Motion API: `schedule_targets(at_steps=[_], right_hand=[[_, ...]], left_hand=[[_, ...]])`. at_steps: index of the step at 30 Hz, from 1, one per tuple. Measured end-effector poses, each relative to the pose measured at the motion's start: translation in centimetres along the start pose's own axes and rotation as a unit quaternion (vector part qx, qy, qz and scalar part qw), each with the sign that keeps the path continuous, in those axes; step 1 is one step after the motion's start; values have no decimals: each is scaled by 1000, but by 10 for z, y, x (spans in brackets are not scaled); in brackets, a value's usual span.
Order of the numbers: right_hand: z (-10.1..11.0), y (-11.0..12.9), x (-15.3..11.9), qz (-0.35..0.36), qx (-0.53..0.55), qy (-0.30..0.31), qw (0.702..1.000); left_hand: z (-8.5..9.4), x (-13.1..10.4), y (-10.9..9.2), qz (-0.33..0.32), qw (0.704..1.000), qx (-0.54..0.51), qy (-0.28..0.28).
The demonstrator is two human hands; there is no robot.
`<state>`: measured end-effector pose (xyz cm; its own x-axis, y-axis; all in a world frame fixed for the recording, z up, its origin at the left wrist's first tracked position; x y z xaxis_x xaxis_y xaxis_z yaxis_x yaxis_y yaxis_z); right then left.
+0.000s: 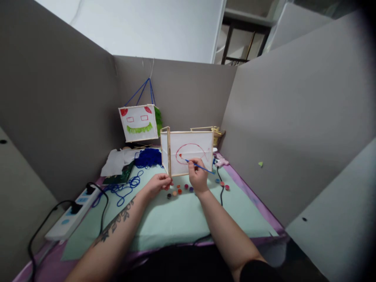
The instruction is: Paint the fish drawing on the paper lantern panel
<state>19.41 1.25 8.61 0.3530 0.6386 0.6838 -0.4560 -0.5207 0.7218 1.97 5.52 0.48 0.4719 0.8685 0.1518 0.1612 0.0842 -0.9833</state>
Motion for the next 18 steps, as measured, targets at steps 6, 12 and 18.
schedule_targets(at_steps=[6, 12, 18], right_hand=[[4, 3, 1, -16, 23, -9, 1000], [29, 1, 2, -68, 173, -46, 981], [31, -14, -19, -60, 139, 133, 980]], left_hand=[[2, 0, 2, -6, 1000, -5, 3], [2, 1, 2, -5, 1000, -7, 10], [4, 3, 1, -9, 1000, 2, -19]])
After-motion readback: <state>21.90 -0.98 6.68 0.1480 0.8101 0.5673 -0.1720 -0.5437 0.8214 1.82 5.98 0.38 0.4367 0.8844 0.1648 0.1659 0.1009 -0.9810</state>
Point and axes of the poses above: each hand's wrist, its own x-axis towards the middle knuckle, its own z-axis out of the back of the hand, y = z × x, the point moved 6 cm from there along x, towards the middle knuckle, and after that the axes turned 7 degrees about -z, right-handed, at the moved point
